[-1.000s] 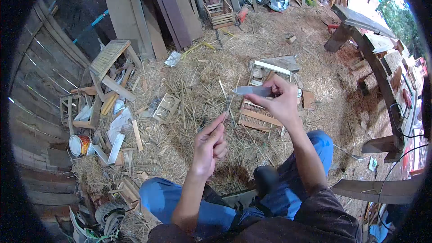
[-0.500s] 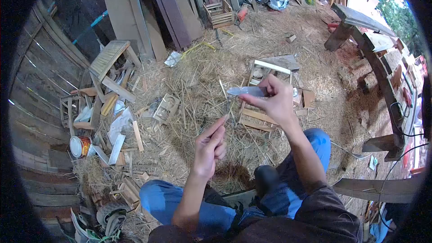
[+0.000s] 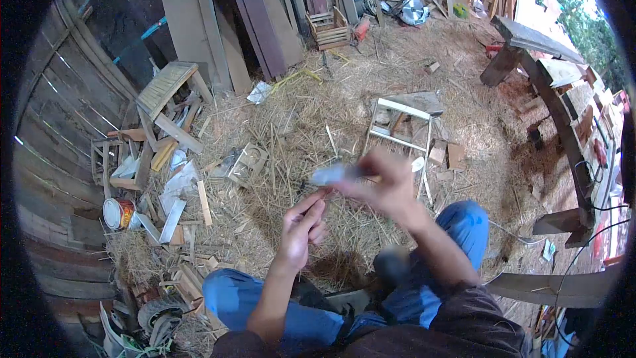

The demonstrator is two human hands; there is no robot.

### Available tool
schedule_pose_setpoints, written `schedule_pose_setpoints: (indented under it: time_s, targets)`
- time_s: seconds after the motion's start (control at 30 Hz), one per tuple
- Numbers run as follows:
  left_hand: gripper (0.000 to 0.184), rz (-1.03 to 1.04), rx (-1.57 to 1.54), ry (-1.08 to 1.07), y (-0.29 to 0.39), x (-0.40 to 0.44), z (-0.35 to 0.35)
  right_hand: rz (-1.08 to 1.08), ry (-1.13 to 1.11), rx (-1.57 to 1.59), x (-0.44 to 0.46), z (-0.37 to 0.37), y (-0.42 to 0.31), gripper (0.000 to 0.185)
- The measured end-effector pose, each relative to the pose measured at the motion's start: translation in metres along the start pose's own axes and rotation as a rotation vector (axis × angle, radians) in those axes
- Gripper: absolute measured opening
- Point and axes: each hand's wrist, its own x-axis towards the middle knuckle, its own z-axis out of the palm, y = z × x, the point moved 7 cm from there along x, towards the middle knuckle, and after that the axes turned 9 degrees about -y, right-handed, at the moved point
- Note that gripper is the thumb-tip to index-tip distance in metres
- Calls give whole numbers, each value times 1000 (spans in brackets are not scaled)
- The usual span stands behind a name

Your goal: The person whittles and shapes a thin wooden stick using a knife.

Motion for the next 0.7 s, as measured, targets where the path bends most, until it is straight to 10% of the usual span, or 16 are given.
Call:
schedule_pose_setpoints:
  time_s: [0.13,0.23,0.7]
  targets:
    - [37,-3,10,-54,-2,-10,12,431,223,-16,8,-50,54,36]
    - [38,41,0,-60,2,-4,6,11,128,3,6,-21,15,37]
    - [37,108,229,131,8,6,16,464,-25,620,4,-11,40,29]
